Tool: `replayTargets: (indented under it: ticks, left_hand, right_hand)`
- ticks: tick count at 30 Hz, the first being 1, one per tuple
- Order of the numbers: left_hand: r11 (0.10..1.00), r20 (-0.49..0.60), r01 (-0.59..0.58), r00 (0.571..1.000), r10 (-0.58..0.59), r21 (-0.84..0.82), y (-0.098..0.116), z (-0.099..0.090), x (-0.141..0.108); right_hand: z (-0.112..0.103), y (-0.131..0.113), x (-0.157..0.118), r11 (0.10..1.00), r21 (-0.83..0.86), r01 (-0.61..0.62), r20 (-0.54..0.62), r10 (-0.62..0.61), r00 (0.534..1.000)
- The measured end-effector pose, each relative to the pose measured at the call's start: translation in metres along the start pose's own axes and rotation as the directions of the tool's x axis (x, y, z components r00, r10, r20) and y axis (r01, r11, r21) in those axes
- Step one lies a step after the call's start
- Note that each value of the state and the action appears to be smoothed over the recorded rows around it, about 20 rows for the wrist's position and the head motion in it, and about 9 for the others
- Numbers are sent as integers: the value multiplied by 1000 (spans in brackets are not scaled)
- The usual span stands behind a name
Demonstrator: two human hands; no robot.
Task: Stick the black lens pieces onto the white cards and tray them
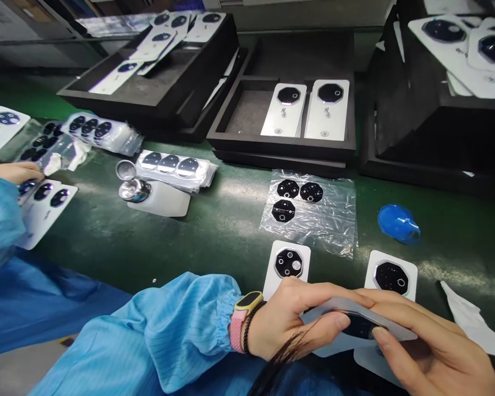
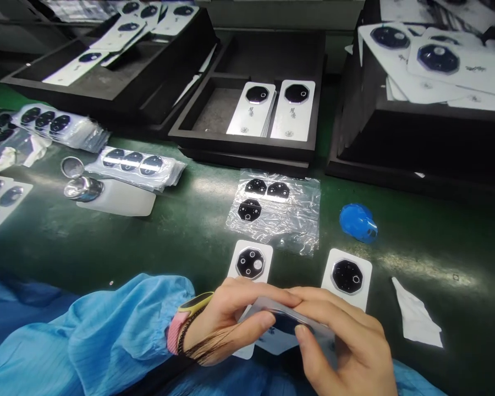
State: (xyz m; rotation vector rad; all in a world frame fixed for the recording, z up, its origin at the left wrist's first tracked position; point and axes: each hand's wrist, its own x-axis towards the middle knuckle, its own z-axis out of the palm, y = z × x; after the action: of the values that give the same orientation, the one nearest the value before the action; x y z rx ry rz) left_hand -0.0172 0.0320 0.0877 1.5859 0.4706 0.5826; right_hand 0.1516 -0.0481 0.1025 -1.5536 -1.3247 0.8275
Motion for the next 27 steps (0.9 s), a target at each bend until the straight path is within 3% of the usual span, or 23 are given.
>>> replayTargets:
  ticks: [4,8,17,27]
  left_hand:
    - [998,-130,-56,990,58,21,11,8,2]
    - [991,-219,-135,966,135,16,16,17,6]
    - [966,-215,-249,949,230,-65,25,26,13]
    - [944,-208,-329,925,317,-26,25,24,20]
  right_hand:
    - [4,-11,1,993,117,-31,-33,35,999]
    - [3,-19,2,988,152,18,-65,-8,998]
    - [-3,-34,0,974,197,110,-182,-74,981]
    - [-4,-29,2,964,185,190,-213,-149,966]
